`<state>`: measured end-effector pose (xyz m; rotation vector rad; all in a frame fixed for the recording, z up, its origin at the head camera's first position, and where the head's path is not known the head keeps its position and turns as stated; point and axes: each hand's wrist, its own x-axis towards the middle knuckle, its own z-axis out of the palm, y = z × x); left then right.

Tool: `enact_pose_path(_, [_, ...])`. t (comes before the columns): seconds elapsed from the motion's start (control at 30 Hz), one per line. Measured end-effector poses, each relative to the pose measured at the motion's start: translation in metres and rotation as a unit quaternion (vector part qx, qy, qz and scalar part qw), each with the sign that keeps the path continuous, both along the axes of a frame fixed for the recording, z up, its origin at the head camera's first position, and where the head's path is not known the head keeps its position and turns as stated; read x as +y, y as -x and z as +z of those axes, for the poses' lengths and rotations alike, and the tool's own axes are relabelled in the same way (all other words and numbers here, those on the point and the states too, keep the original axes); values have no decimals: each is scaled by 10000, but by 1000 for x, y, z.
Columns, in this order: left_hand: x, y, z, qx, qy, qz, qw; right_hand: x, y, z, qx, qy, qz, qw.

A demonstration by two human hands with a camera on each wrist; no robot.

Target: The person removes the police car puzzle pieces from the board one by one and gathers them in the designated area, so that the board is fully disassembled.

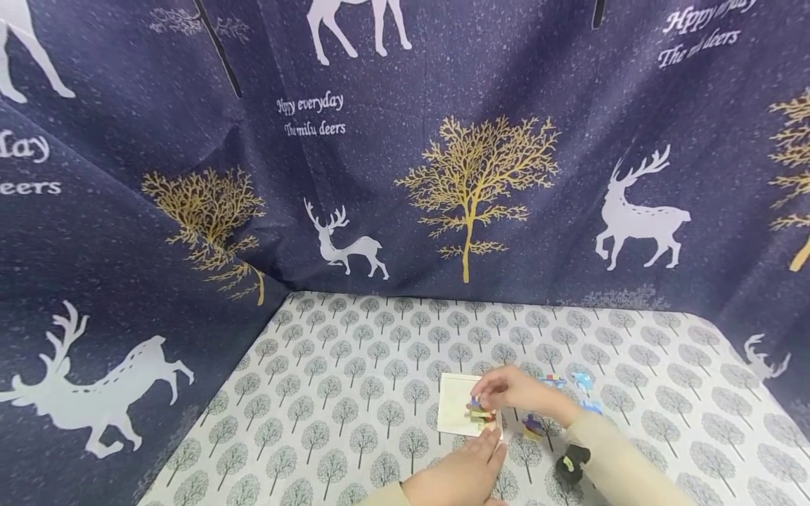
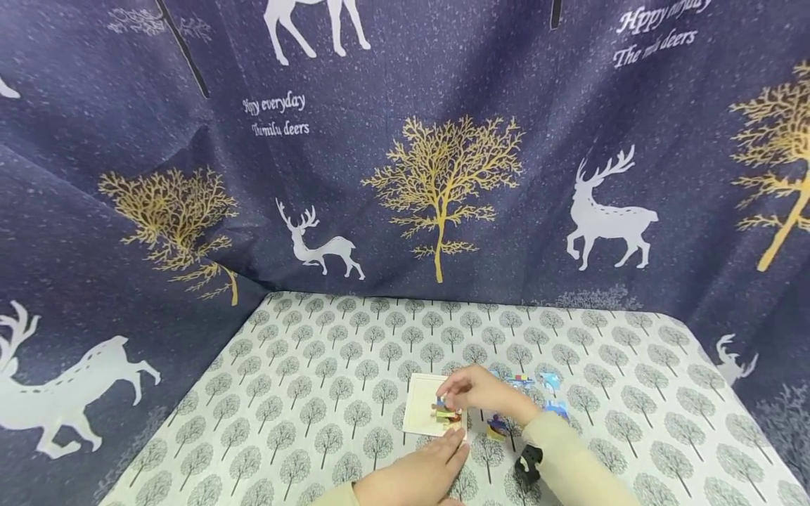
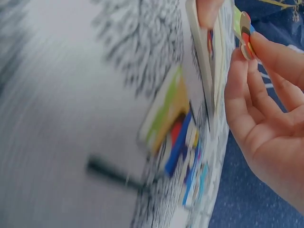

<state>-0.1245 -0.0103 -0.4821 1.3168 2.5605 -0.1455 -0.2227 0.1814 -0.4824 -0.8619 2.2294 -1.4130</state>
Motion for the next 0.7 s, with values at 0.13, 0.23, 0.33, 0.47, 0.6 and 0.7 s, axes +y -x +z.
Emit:
enact_pose_path(0.13, [1, -1, -1, -14, 20, -3, 10000, 20, -3, 1, -87, 139, -142, 9998])
enact_pose_path(0.23, [2, -1, 0, -32, 31, 8, 10000, 36, -5, 3, -311, 234, -293, 9988])
enact_pose_path(0.33, [1, -2, 2, -29, -34, 50, 10000, 51, -8, 4, -380, 237, -448, 9980])
enact_pose_path(0.47, [2, -2, 3, -28, -141, 70, 9999, 69, -14, 6, -386, 186, -597, 9973])
enact_pose_path(0.6, [2, -2, 2, 0, -147, 58, 9999, 86, -22, 8, -355, 151, -680, 9969])
enact_pose_path(0.7, [1, -2, 1, -2, -122, 29, 9999, 99, -29, 8, -357, 179, -689, 9968])
